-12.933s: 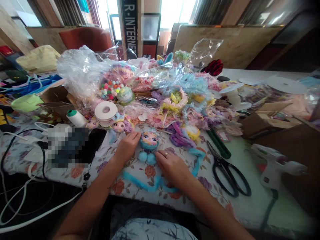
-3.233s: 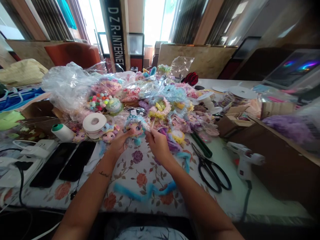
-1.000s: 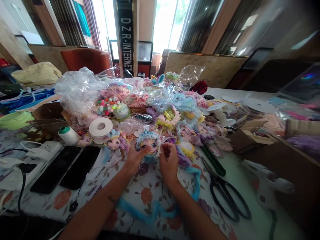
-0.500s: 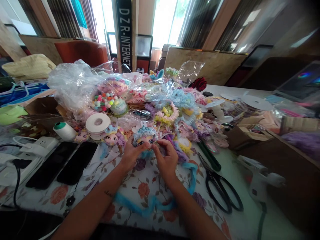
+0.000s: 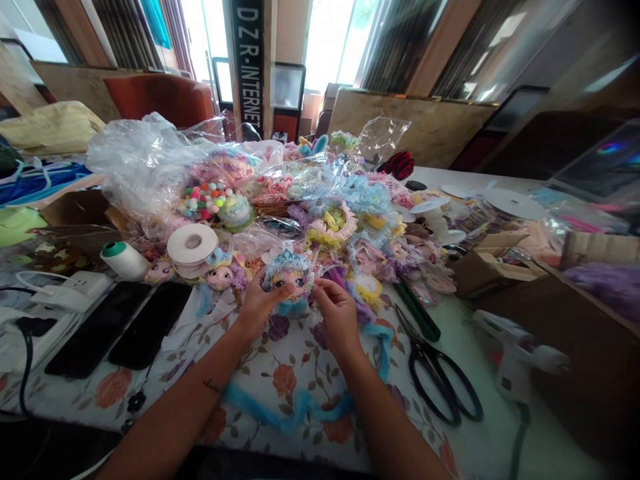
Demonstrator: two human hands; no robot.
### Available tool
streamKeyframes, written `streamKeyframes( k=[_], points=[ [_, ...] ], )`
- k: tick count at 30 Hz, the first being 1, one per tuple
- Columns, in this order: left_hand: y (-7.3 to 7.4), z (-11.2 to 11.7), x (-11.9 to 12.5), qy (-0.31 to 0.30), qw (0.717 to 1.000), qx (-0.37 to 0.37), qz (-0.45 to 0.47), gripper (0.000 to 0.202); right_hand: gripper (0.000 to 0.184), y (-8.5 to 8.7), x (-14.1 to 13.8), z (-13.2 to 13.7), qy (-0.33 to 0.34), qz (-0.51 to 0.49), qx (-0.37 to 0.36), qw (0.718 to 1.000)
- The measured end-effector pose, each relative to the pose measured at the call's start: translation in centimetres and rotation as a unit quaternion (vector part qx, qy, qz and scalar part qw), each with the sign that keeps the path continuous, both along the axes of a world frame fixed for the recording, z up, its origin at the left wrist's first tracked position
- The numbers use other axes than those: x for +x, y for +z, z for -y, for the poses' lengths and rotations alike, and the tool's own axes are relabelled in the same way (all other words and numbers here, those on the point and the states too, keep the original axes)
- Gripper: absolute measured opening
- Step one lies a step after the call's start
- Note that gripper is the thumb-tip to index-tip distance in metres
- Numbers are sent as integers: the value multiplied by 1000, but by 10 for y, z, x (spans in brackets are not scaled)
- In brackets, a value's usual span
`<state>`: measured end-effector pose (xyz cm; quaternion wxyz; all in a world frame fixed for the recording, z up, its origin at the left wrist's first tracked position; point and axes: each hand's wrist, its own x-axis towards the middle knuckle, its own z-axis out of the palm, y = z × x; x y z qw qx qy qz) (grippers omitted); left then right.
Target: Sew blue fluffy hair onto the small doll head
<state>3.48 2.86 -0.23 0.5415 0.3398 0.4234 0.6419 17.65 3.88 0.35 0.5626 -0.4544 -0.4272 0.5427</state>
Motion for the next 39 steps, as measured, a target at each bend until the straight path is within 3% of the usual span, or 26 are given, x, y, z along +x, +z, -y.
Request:
streamKeyframes(
  k=[2,4,7,10,12,14,17,25,29,34,37,39],
  points=[
    [3,1,1,-5,1000,-5,3,48,15,-3,0,2,-45,106,97,989],
    [5,3,2,-7,1000,-5,7,48,14,-4,0,4,-76,197,198,957],
    [7,3,1,-5,1000,6,2,43,16,-2,1,6,-72,252,269,927],
    [6,2,-3,-1,999,20,-39,40,15,1,0,6,-58,196,211,956],
    [5,2,-5,-1,997,20,-78,41,16,1,0,5,-43,104,115,987],
    [5,2,-7,-2,994,18,-104,45,18,1,0,2,-17,-1,13,1000],
    [4,4,-8,-5,994,18,-109,46,22,1,1,1,24,-100,-75,992],
    [4,7,-7,-22,998,-1,-58,42,22,5,0,3,59,-154,-128,978],
    [9,9,-4,-34,999,-5,-23,39,20,3,-2,4,39,-127,-78,988],
    [15,11,-1,-37,999,-13,-22,35,15,-2,-3,7,-44,4,20,999],
    [16,11,-1,-17,999,-17,-35,34,9,-4,-3,9,-74,112,113,984],
    [15,11,-1,-1,998,-16,-54,35,7,-6,-4,10,-89,181,195,960]
  ],
)
